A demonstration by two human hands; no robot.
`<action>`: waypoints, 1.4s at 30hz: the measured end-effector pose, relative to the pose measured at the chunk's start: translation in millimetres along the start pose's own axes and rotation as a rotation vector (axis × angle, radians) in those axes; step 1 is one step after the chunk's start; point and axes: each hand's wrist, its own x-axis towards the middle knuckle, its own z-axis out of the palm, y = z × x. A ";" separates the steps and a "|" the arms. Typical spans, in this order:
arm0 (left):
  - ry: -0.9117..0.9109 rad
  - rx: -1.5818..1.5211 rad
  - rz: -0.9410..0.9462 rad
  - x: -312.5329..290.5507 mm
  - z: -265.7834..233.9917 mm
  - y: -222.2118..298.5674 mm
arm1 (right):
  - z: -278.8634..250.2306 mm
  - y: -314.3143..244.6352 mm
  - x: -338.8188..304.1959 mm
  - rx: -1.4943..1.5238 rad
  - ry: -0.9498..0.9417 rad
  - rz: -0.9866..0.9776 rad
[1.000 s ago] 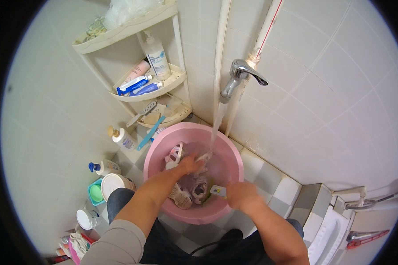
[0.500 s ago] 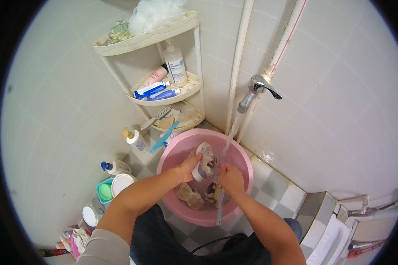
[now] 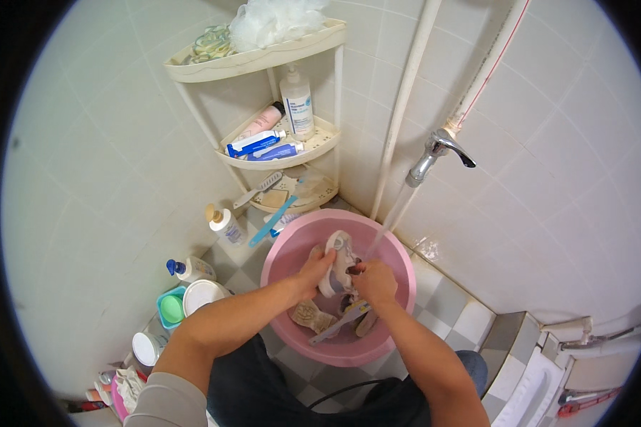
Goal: The person washes a pair of children's shoes by hand in a pink basin under running water. They scrub the shoes with a brush, rinse them, and place them on the floor before repeating the process with another pair.
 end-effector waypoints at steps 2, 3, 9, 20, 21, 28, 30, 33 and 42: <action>-0.008 0.032 -0.034 -8.9 10.1 5.0 | 0.8 -0.1 -1.5 -0.002 0.010 0.044; 0.001 0.029 -0.032 -6.4 10.8 4.3 | 1.0 0.9 -2.4 -0.003 0.014 0.066; 0.016 0.149 -0.055 14.3 -11.8 -0.6 | 7.4 18.7 -0.2 -0.232 0.232 -0.475; 0.129 0.062 -0.032 31.2 -4.1 -5.6 | 6.2 11.3 -16.4 0.194 0.118 -0.119; 0.135 0.073 -0.037 31.5 -2.9 -4.5 | 11.5 12.0 -18.2 0.256 0.127 -0.125; 0.168 0.252 -0.090 23.3 -1.2 -4.6 | 26.9 8.4 -1.2 0.622 -0.536 0.157; 0.154 0.309 -0.120 17.6 -4.6 4.4 | 35.9 29.2 23.0 0.640 -0.661 0.121; 0.153 0.507 -0.118 -0.9 0.8 30.8 | 70.0 64.4 61.3 0.152 -0.377 -0.091; 0.124 0.658 0.097 -18.1 -35.5 40.7 | 125.4 60.7 22.0 -0.689 -0.541 -0.470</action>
